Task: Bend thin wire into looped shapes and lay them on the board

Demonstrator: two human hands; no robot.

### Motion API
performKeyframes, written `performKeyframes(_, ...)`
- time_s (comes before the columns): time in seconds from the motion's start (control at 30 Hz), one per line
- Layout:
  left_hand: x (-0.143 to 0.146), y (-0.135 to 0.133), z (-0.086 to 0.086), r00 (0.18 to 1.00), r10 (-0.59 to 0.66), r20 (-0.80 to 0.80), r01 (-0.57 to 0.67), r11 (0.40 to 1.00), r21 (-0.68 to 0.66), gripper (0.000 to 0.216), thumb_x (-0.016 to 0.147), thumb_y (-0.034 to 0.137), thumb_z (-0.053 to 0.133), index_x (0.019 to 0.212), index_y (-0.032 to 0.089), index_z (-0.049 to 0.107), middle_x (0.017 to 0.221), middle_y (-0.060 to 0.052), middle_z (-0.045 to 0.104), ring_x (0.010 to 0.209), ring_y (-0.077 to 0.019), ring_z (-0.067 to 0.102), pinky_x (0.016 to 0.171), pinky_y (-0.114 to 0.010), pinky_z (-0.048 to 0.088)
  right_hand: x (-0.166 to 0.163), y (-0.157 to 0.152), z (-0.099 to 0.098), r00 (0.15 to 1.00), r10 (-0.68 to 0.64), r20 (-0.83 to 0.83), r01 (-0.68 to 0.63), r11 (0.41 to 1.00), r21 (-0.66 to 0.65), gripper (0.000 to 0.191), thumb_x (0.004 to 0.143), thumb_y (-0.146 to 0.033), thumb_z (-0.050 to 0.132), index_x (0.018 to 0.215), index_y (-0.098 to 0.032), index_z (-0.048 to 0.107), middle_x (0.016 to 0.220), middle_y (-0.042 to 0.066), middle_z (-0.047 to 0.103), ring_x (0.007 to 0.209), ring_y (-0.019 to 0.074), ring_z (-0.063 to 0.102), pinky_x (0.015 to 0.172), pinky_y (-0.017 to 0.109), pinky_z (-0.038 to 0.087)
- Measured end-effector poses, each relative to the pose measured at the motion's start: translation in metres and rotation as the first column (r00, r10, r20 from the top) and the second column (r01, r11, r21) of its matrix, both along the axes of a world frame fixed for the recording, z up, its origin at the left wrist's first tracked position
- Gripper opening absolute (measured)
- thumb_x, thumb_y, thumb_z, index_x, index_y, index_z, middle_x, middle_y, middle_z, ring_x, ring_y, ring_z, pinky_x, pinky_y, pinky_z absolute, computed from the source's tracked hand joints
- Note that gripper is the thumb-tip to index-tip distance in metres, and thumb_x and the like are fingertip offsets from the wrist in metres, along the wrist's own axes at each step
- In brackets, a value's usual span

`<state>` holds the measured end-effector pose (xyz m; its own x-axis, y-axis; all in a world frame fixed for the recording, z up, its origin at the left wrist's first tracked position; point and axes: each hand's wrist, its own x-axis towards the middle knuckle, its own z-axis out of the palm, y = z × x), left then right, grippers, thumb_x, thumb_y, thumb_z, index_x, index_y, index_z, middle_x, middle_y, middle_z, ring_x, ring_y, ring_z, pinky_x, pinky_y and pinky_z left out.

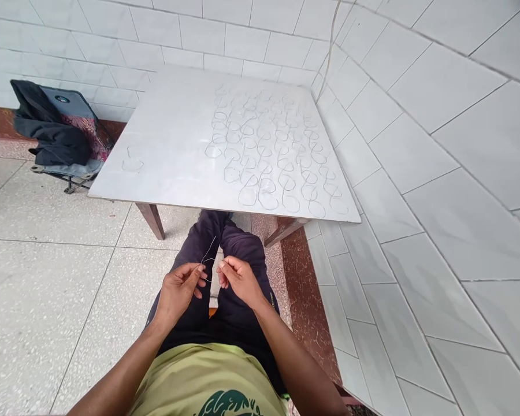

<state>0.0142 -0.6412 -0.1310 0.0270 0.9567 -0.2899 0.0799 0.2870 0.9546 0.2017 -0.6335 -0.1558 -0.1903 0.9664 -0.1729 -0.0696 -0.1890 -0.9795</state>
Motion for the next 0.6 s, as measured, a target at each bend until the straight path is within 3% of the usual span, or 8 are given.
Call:
performKeyframes(0.13,-0.005,0.018,0.017,0.999,0.041,-0.032,-0.039,0.996,0.074,0.034,0.086,0.049,0.074,0.094,0.017,0.077,0.081,-0.006,0.073,0.059,-0.0151,0.065,0.046,-0.025,0.054,0.002,0.003,-0.013,0.999,-0.030,-0.044,0.030,1.000,-0.003,0.043,0.100,-0.058,0.054,0.088,-0.018,0.064,0.063,-0.002,0.062,0.052,0.0116,0.055,0.052,0.023,0.045)
performKeyframes(0.27,-0.006,0.058,0.067,0.993,0.068,-0.099,-0.049,0.982,0.184,0.026,0.086,0.042,0.074,0.087,0.016,0.076,0.078,-0.006,0.073,0.059,-0.0157,0.065,0.048,-0.025,0.054,0.004,0.002,-0.048,0.996,-0.040,0.075,0.045,0.997,-0.061,0.036,0.099,-0.050,0.054,0.085,-0.018,0.062,0.062,-0.002,0.062,0.048,0.0112,0.054,0.050,0.023,0.043)
performKeyframes(0.4,0.001,0.122,0.110,0.978,0.093,-0.187,-0.033,0.953,0.301,0.025,0.086,0.037,0.071,0.084,0.013,0.076,0.077,-0.009,0.074,0.056,-0.0153,0.065,0.045,-0.025,0.053,0.002,-0.003,-0.086,0.950,0.023,0.312,0.012,0.994,-0.110,0.024,0.100,-0.028,0.045,0.085,-0.018,0.060,0.063,-0.001,0.064,0.049,0.0120,0.056,0.052,0.023,0.044)
performKeyframes(0.5,0.010,0.176,0.115,0.981,0.086,-0.171,-0.034,0.957,0.289,0.018,0.083,0.028,0.070,0.078,0.010,0.073,0.078,-0.012,0.074,0.059,-0.0168,0.067,0.047,-0.026,0.055,-0.001,-0.005,-0.102,0.922,0.044,0.386,-0.013,0.996,-0.084,0.022,0.098,-0.023,0.047,0.082,-0.019,0.061,0.064,-0.001,0.066,0.053,0.0127,0.059,0.059,0.023,0.046)
performKeyframes(0.6,0.016,0.217,0.106,0.979,0.086,-0.186,-0.042,0.972,0.231,0.013,0.078,0.021,0.070,0.073,0.009,0.071,0.073,-0.012,0.073,0.053,-0.0154,0.064,0.047,-0.028,0.054,-0.002,-0.004,-0.106,0.902,0.058,0.427,-0.044,0.998,-0.044,0.023,0.098,-0.022,0.051,0.077,-0.020,0.062,0.064,-0.002,0.067,0.057,0.0133,0.061,0.068,0.024,0.046)
